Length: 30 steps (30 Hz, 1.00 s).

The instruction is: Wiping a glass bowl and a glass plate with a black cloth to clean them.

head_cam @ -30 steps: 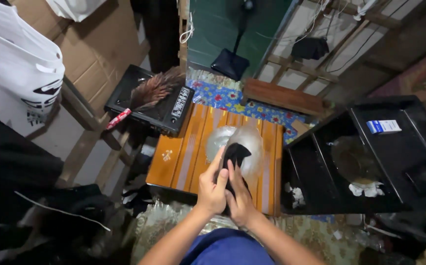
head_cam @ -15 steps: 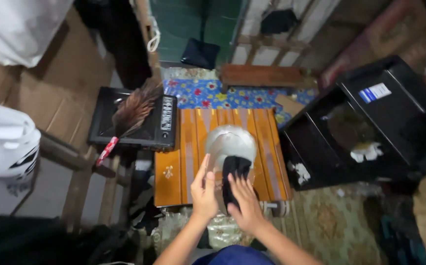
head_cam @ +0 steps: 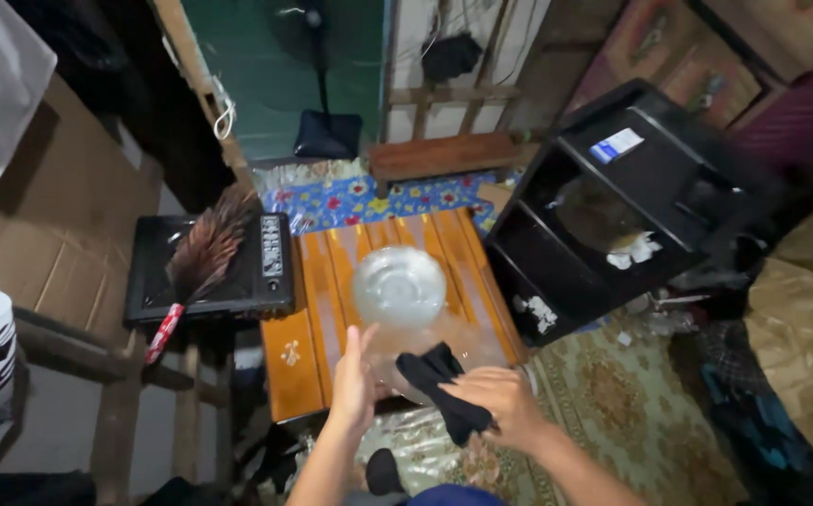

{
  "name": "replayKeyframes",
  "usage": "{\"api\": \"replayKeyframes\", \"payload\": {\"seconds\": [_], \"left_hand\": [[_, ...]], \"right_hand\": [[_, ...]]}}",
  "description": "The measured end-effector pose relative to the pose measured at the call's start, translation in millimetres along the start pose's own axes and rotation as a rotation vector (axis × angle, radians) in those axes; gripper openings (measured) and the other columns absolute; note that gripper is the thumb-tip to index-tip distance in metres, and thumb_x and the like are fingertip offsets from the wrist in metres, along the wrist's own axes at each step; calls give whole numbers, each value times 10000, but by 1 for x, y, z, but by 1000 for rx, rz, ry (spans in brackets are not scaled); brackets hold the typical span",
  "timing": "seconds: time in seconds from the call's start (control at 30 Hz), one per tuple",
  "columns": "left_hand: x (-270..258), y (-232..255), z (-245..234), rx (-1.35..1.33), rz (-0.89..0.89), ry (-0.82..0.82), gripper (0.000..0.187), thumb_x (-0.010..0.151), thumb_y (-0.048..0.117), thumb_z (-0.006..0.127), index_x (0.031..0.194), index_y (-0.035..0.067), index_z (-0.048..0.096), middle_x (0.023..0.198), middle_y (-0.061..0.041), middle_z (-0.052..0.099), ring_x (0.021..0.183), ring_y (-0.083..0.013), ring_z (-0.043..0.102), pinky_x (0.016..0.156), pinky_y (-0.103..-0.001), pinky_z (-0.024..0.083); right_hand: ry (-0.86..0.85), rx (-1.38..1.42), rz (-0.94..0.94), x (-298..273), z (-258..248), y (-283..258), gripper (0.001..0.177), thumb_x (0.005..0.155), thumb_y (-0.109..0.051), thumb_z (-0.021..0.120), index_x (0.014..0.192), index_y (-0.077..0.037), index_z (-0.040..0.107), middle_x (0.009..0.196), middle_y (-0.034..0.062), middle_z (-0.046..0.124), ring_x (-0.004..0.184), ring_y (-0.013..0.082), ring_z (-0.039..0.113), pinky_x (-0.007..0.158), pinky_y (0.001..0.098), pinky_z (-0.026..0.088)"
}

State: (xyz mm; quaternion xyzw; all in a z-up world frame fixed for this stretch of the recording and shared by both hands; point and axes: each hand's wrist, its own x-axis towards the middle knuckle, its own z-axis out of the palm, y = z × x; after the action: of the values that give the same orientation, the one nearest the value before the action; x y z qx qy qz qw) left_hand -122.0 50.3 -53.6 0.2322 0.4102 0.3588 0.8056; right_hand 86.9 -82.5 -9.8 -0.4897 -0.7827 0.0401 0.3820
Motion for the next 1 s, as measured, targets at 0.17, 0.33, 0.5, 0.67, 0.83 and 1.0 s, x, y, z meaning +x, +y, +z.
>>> {"api": "replayKeyframes", "payload": {"seconds": [0.17,0.33,0.5,0.67,0.83,1.0], "left_hand": [[-6,-60,-27,263,355,-229,746,1010,587,435,1523,47,464,1448,-154,576,1215,-305,552,977,-398,464],[-65,-88,-10,464,659,-896,785,1015,559,524,1564,-1,481,1520,-136,589,1401,-280,541,1160,-386,404],[-131,-125,17,10,21,-1060,448,1046,209,670,1422,7,531,1258,-259,712,1175,-449,703,1039,-571,580],[-168,-156,41,-62,15,-788,461,991,239,603,1401,38,543,1196,-282,718,1055,-455,731,876,-555,620],[-179,-210,46,163,116,-553,470,1068,302,465,1411,16,612,1116,-230,743,896,-288,714,778,-403,586],[-188,-280,22,571,225,-506,557,1183,351,359,1095,-143,600,901,-183,534,797,-221,464,682,-359,389]], "right_hand": [[9,372,444,-60,-78,-22,259,729,-175,887,934,-30,821,798,78,823,672,222,772,651,377,598],[330,725,660,-148,-95,-22,479,729,-94,827,1174,16,689,1017,118,793,914,224,751,824,400,616],[1233,1512,684,-200,-108,-38,567,887,-205,693,1403,7,598,1393,166,637,1273,352,594,1082,504,433],[704,402,342,-199,-102,-118,735,925,-407,635,1544,-64,438,1651,240,301,1530,429,267,1247,544,194],[287,-68,171,-229,-52,-157,941,915,-701,563,1562,-49,359,1676,283,162,1525,549,129,1217,616,67],[487,-160,355,-271,-47,-118,564,1044,-487,505,1479,-130,543,1648,173,394,1528,409,390,1284,518,281]]}}
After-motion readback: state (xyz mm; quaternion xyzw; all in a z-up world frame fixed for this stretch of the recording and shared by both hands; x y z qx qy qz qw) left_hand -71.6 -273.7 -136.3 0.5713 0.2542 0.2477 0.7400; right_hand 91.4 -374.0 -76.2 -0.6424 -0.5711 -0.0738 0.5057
